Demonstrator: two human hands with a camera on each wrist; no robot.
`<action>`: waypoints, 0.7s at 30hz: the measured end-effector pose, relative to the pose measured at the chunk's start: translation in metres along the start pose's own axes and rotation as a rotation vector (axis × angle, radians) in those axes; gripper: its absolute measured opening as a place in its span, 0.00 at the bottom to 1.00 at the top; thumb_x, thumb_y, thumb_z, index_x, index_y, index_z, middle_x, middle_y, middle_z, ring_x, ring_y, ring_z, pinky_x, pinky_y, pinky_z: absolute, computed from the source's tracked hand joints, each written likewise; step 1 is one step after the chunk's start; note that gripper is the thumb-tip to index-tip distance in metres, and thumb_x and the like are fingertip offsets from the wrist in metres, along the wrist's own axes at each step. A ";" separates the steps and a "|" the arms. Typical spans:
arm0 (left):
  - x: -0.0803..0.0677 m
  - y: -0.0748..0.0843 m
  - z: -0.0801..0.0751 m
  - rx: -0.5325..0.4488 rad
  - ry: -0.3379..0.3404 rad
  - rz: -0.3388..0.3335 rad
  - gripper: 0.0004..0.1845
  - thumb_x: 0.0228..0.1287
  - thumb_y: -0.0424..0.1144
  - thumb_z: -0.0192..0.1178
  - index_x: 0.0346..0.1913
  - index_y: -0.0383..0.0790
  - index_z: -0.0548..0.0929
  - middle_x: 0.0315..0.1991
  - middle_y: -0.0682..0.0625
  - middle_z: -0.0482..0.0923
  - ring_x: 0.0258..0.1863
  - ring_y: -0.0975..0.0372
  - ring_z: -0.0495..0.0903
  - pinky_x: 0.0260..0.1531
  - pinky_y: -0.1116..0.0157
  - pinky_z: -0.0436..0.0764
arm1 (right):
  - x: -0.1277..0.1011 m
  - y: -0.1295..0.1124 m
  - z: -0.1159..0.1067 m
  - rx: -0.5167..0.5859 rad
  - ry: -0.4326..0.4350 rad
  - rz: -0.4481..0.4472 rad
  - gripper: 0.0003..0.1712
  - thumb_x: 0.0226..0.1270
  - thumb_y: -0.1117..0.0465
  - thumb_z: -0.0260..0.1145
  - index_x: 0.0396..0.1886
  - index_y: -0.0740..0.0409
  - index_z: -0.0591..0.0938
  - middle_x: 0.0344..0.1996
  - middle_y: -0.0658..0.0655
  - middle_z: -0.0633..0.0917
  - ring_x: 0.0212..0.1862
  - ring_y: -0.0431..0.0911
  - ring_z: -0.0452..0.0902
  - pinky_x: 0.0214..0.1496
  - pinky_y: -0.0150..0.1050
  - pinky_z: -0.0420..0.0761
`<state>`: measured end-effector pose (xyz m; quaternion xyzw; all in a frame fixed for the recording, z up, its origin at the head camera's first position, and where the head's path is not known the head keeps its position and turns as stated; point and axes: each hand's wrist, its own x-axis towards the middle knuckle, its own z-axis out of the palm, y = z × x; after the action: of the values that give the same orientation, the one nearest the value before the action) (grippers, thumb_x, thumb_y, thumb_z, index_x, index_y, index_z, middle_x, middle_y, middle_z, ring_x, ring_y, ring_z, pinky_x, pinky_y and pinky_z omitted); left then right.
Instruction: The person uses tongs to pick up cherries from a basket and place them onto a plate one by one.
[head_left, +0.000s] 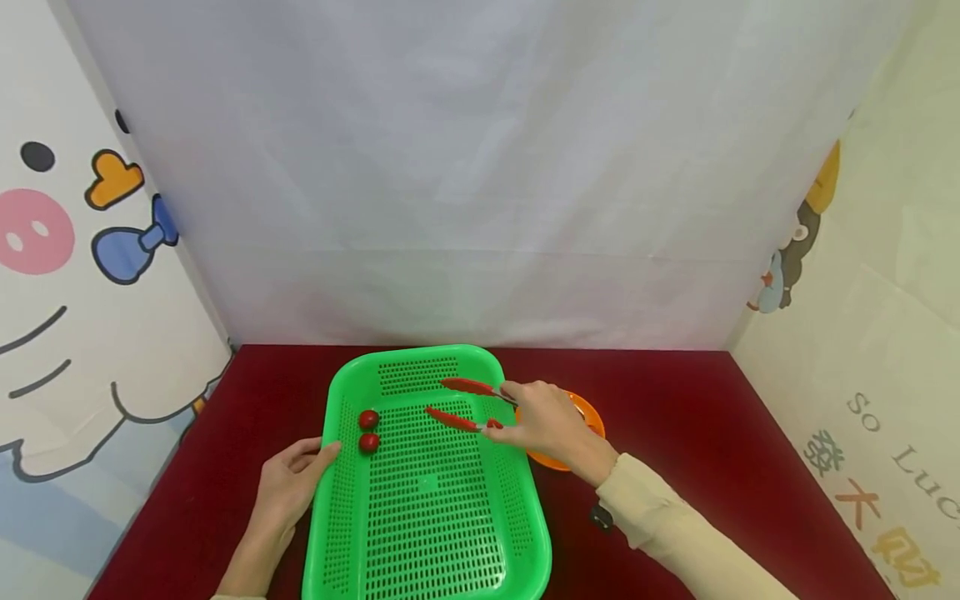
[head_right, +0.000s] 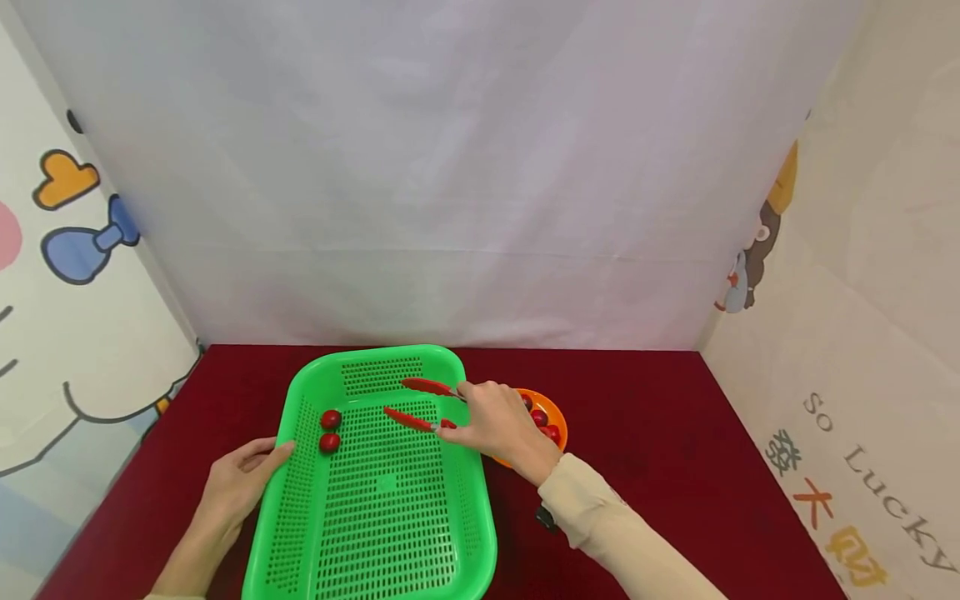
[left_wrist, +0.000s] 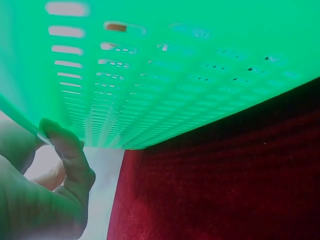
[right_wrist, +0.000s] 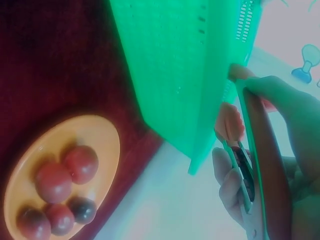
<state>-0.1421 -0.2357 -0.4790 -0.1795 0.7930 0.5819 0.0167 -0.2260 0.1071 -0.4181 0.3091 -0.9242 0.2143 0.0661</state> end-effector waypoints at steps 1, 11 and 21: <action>0.000 0.000 0.000 -0.009 0.000 0.000 0.31 0.75 0.53 0.62 0.67 0.32 0.76 0.41 0.50 0.86 0.36 0.64 0.81 0.37 0.64 0.80 | 0.001 -0.001 0.002 -0.005 0.000 -0.008 0.20 0.59 0.48 0.77 0.28 0.54 0.75 0.14 0.42 0.53 0.19 0.35 0.45 0.22 0.32 0.48; -0.001 0.000 -0.001 -0.004 0.000 -0.004 0.30 0.75 0.53 0.62 0.67 0.31 0.76 0.39 0.50 0.87 0.36 0.64 0.81 0.37 0.64 0.81 | 0.011 -0.014 0.014 -0.070 -0.071 -0.036 0.25 0.56 0.42 0.80 0.37 0.57 0.82 0.16 0.45 0.70 0.19 0.37 0.56 0.19 0.31 0.56; -0.001 0.002 -0.002 0.020 0.004 -0.011 0.31 0.73 0.55 0.63 0.66 0.33 0.77 0.38 0.51 0.86 0.38 0.65 0.80 0.39 0.64 0.79 | 0.019 -0.027 0.020 -0.076 -0.128 -0.058 0.34 0.56 0.40 0.80 0.49 0.62 0.85 0.40 0.57 0.89 0.30 0.49 0.83 0.30 0.38 0.81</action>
<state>-0.1415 -0.2366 -0.4769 -0.1848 0.7979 0.5735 0.0203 -0.2249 0.0690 -0.4221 0.3459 -0.9248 0.1567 0.0249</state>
